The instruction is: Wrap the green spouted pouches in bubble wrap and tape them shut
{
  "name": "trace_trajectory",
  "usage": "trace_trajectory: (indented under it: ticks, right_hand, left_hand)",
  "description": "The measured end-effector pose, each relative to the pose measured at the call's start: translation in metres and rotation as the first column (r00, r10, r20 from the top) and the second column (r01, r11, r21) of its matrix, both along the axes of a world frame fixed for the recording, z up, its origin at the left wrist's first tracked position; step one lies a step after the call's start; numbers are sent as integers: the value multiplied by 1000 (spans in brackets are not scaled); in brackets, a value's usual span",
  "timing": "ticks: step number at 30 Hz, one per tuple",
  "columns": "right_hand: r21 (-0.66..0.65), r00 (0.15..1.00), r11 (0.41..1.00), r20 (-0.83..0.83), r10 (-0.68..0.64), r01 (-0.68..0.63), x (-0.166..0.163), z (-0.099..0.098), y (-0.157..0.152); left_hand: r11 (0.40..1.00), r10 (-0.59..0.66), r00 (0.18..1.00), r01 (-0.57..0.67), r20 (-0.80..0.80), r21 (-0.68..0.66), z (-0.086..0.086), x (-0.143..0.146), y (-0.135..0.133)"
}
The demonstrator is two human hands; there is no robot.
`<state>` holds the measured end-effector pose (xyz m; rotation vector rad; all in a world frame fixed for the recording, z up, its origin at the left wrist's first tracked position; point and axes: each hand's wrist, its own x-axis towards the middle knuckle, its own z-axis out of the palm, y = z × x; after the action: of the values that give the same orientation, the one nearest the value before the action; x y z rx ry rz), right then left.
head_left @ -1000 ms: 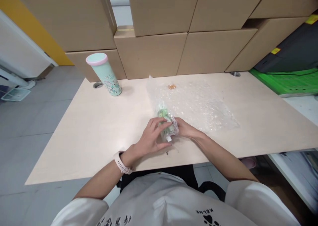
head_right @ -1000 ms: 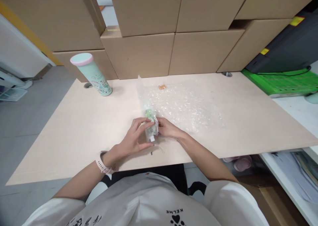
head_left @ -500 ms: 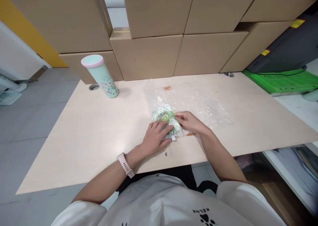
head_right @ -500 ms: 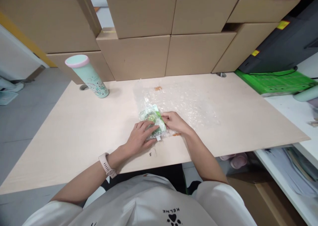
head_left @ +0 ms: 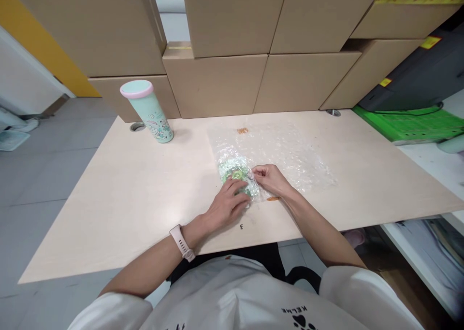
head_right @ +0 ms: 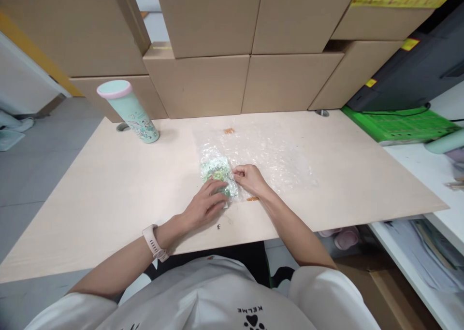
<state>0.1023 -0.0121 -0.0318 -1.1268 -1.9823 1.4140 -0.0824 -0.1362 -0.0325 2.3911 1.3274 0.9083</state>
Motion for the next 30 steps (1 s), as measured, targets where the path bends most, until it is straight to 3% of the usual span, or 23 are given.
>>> trace_trajectory:
  ticks: [6,12,14,16,18,20,23,25,28,30]
  right_hand:
    - [-93,984,981,-31,-176,172,-5,13,-6]
    - [91,999,994,3,-53,52,-3,9,-8]
    - [28,997,998,-34,-62,63,-3,5,-7]
    - [-57,993,995,-79,-85,81,-4,3,-6]
    - [-115,988,989,-115,-103,90,-6,1,-5]
    - [-146,983,985,-145,-117,96,-8,0,-6]
    - [-152,979,983,-159,-126,101,-11,-2,-6]
    - [-133,983,985,-133,-131,113,-12,-3,-6]
    - [-80,988,987,-49,-147,143,-12,-2,-7]
    - [50,981,981,40,-188,186,-12,1,-9]
  left_hand:
    - [997,-71,996,71,-55,3,-4,-2,3]
    - [996,-86,996,86,-20,7,-4,-1,1]
    - [999,-34,997,33,75,22,-2,-1,-1]
    - [990,138,967,-143,215,8,1,-4,-3]
    - [938,347,865,-326,362,-118,4,-8,-3]
    - [861,504,721,-372,475,-348,6,-13,0]
    - [730,651,513,-219,560,-647,12,-17,4]
    - [666,709,391,-100,587,-739,17,-17,5]
    - [640,721,295,65,627,-766,22,-14,5]
    - [656,695,287,121,659,-745,21,-12,5]
